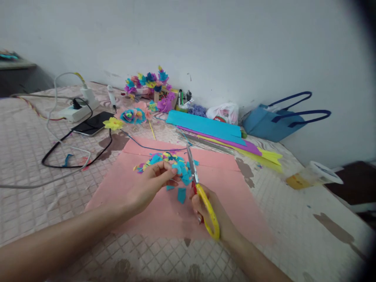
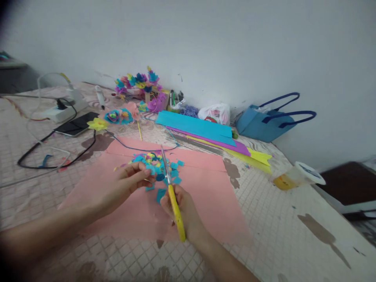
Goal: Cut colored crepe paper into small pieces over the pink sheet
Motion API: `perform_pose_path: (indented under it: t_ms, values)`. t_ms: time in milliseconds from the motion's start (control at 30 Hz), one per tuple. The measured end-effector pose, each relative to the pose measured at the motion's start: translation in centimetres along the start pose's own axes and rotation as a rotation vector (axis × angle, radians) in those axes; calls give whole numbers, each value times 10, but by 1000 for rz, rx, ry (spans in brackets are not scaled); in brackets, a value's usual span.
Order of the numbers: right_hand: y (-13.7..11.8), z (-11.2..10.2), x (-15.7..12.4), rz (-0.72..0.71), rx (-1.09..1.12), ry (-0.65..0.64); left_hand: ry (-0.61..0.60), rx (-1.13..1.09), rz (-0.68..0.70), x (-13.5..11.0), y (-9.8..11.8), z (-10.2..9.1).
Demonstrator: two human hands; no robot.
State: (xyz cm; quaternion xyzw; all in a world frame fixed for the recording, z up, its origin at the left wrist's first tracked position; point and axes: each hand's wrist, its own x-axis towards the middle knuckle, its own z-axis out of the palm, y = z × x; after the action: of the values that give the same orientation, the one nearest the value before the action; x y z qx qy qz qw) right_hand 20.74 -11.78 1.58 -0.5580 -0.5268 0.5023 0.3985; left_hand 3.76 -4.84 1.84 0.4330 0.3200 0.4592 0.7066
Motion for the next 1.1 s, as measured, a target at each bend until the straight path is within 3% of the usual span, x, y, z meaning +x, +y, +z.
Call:
perform_pose_path:
  t_ms: [233, 400, 633, 733, 933, 1100]
  values:
    - [8, 0, 8, 2, 157, 158, -166, 306, -50, -7, -5, 6]
    - [9, 3, 9, -27, 216, 144, -210, 390, -45, -10, -8, 8]
    - [5, 2, 9, 38, 354, 97, -243, 400, -66, -10, -7, 8]
    - [5, 0, 10, 62, 477, 53, -294, 375, -34, -8, -2, 5]
    - [0, -1, 11, 129, 621, -145, -513, 382, 129, -3, 0, -4]
    - [2, -2, 11, 148, 612, -231, -485, 356, 93, -2, 0, -3]
